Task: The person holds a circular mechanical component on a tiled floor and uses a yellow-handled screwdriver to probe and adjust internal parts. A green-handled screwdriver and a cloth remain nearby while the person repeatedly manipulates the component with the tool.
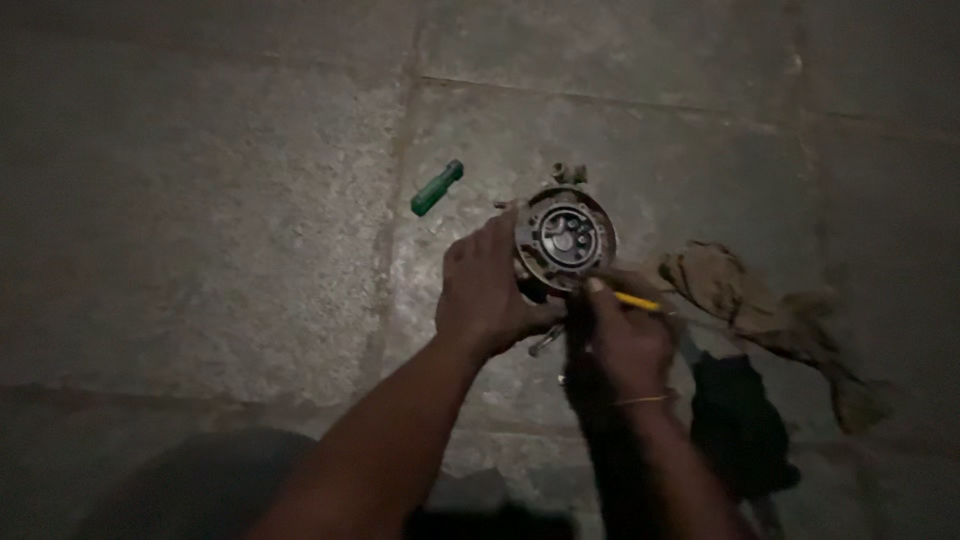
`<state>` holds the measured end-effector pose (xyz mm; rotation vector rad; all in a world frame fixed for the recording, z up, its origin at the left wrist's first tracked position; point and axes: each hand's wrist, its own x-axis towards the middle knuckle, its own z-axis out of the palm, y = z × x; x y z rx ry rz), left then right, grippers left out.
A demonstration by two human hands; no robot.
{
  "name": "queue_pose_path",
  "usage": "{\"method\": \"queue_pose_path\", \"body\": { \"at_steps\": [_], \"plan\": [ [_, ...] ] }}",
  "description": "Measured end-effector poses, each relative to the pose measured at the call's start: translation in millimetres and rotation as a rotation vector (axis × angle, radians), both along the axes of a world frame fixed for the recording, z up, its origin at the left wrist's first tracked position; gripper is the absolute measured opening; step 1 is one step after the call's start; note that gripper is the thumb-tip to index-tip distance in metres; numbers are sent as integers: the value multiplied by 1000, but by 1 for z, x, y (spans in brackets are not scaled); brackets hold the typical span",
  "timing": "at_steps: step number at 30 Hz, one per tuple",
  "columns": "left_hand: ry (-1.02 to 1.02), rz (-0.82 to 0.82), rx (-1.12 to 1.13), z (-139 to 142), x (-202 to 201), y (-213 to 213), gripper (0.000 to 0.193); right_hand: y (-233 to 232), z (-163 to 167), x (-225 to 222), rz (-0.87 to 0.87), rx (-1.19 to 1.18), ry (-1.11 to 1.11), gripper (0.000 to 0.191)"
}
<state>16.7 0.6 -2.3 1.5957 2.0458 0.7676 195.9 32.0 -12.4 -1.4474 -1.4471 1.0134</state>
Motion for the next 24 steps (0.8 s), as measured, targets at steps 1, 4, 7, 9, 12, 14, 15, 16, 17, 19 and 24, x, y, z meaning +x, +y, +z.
{"method": "queue_pose_path", "body": {
  "at_steps": [1,4,7,9,12,14,15,16,17,19,24],
  "plan": [
    [19,-8,56,0,-1,-1,130,-1,-1,-1,9,-13,71,17],
    [22,-13,154,1,-1,-2,128,4,-8,4,-25,-27,-99,18],
    [2,1,100,1,-1,-2,124,16,-17,11,48,-119,84,17],
    [-59,2,23,1,0,-3,121,20,-22,16,111,-60,57,16],
    [-6,-10,155,-1,0,-2,124,23,-28,15,110,37,-16,15],
    [13,-6,98,-3,0,-3,129,23,-28,15,-25,-256,366,18],
    [30,-17,90,-4,-1,-1,132,23,-27,15,44,-200,303,19],
    [28,-8,95,-5,-3,1,132,24,-26,14,107,-136,246,20],
    [16,0,95,-6,-2,0,131,24,-24,15,166,-78,179,21],
    [0,-2,129,-7,-2,-1,131,28,-19,21,134,10,-145,23],
    [25,-31,40,-6,-2,1,132,31,-19,20,73,-128,-166,28]
  ]
}}
